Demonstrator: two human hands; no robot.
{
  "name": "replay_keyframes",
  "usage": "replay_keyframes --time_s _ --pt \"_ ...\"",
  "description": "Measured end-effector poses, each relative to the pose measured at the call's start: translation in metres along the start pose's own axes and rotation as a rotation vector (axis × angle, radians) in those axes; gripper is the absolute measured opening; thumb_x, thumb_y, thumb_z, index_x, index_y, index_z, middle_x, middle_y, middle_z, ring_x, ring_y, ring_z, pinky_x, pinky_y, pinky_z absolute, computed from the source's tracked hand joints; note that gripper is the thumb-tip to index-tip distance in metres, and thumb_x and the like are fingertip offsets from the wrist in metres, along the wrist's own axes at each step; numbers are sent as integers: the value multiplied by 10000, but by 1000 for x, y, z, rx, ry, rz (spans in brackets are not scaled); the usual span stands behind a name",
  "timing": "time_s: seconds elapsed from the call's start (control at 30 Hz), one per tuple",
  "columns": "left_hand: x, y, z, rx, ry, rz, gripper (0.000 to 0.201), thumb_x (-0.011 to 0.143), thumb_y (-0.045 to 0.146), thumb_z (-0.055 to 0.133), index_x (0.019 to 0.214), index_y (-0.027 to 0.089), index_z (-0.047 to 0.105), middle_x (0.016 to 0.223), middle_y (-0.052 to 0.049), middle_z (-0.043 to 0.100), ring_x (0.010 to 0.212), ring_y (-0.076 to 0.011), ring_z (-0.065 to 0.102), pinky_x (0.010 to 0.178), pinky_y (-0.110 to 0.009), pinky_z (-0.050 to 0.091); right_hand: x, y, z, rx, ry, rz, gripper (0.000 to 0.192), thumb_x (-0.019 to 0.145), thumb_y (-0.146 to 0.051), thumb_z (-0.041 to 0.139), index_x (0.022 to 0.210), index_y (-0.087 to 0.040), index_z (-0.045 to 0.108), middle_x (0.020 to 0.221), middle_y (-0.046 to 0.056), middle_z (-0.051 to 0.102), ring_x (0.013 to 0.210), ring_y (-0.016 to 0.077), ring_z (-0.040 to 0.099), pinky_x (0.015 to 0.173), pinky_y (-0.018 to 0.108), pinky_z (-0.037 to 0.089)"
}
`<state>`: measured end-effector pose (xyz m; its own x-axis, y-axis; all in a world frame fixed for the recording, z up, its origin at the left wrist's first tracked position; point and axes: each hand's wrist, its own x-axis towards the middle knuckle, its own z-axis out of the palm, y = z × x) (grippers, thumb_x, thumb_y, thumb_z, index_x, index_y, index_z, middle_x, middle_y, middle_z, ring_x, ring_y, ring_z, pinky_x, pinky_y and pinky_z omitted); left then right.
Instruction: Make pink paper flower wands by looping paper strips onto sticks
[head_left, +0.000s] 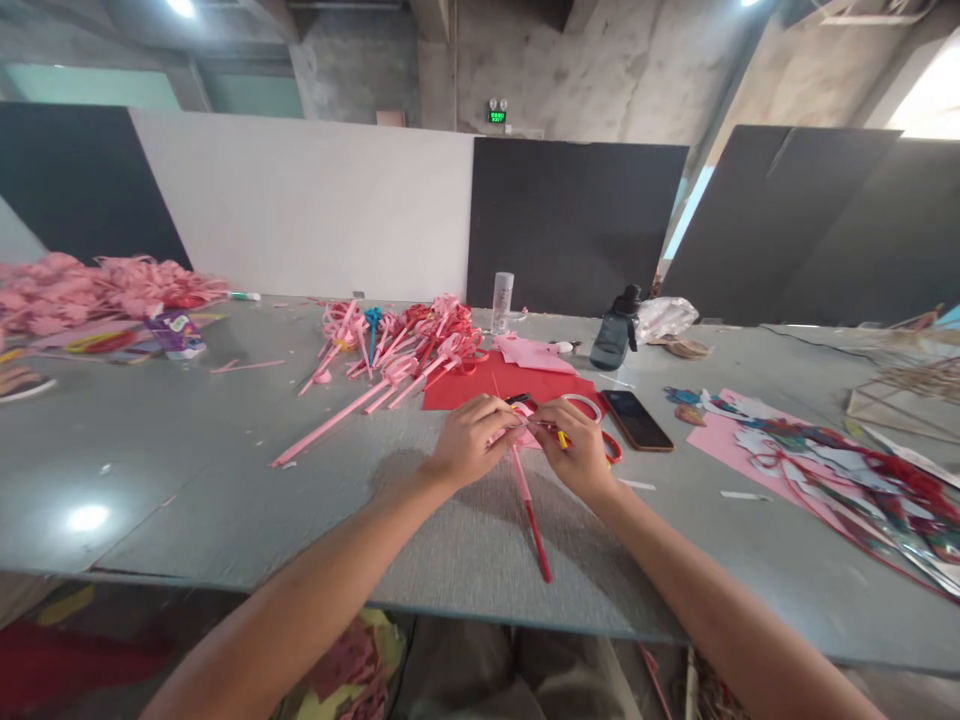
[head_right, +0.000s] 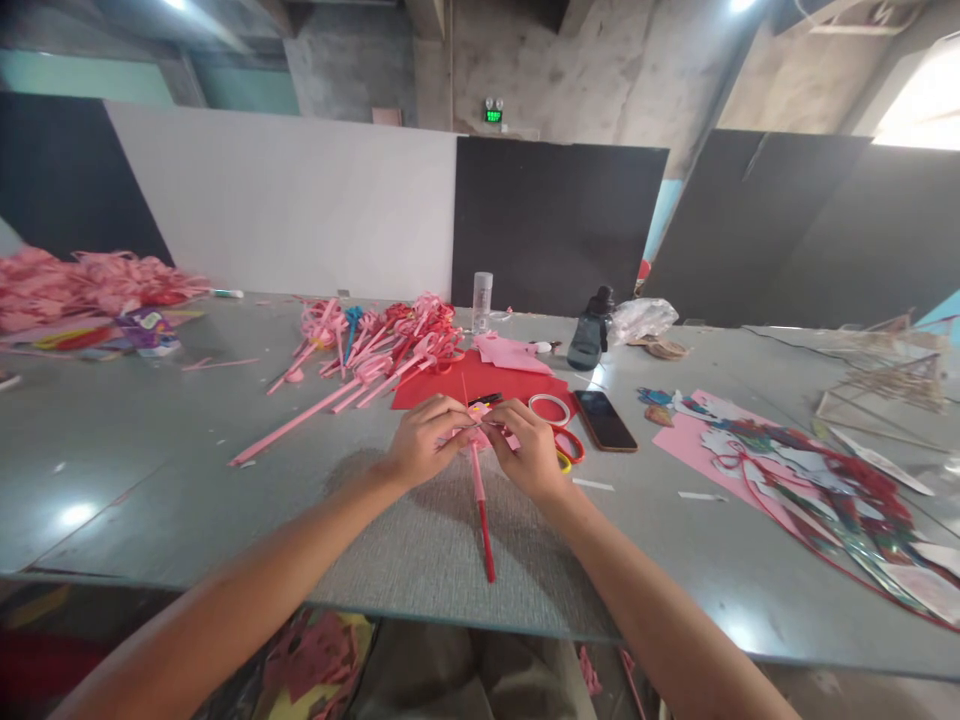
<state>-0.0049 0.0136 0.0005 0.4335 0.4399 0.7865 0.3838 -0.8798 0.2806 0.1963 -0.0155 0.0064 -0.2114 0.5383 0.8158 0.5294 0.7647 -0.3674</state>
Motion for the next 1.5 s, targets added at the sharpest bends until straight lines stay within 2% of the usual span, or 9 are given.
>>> replay_keyframes --time_s 0.2,0.27,0.43,0.53,0.67,0.73,1.13,1.37,1.5 --pt "-2 3 2 -101 0 -47 236 1014 373 565 1016 214 740 1039 -92 739 987 -226 672 888 -352 493 -2 -3 1 46 47 43 89 933 -226 654 995 -253 711 920 49 755 804 200 705 730 334 572" --pt "-1 6 4 -157 23 -82 218 1009 351 572 992 207 735 1033 -93 730 990 -221 669 872 -340 491 -3 -6 4 63 110 82 172 931 -229 659 1100 -257 673 966 53 750 812 197 713 724 334 586" --pt "2 13 10 -337 102 -229 250 1004 384 596 910 183 712 817 -30 655 680 -136 565 615 -255 413 -2 -15 14 257 217 245 404 926 -266 682 1298 -264 525 939 35 732 790 174 720 677 299 591" --pt "2 15 13 -434 118 -306 279 992 405 606 869 176 707 813 -28 650 667 -126 548 596 -246 395 -1 -14 16 303 175 313 377 906 -294 702 1250 -246 558 876 22 740 740 170 710 658 300 581" --pt "2 14 14 -529 139 -403 260 945 415 658 879 170 715 845 -43 675 726 -141 600 632 -245 437 -1 -10 15 235 99 343 165 907 -343 699 1002 -209 704 877 65 776 715 186 715 625 301 562" --pt "3 13 13 -562 149 -445 253 921 415 686 879 168 717 847 -44 689 739 -143 612 646 -242 451 -1 -9 14 222 70 345 167 914 -355 689 945 -201 747 867 76 787 711 192 720 615 298 554" --pt "5 8 13 -708 134 -604 348 788 471 805 856 135 747 717 -40 702 580 -123 601 519 -226 505 0 -9 11 184 11 334 174 898 -298 685 993 -189 783 917 86 810 713 185 715 668 306 557" --pt "6 4 11 -697 105 -580 302 778 435 820 824 145 750 688 -23 691 574 -110 601 529 -213 501 -1 -9 12 188 -8 325 172 894 -294 685 999 -194 777 946 89 805 743 190 711 686 314 547" --pt "7 6 11 -686 94 -558 325 791 465 818 809 152 729 675 -9 678 565 -108 595 526 -213 490 -1 -12 10 219 -11 345 231 933 -374 646 1007 -193 768 983 99 804 770 199 720 689 318 549"
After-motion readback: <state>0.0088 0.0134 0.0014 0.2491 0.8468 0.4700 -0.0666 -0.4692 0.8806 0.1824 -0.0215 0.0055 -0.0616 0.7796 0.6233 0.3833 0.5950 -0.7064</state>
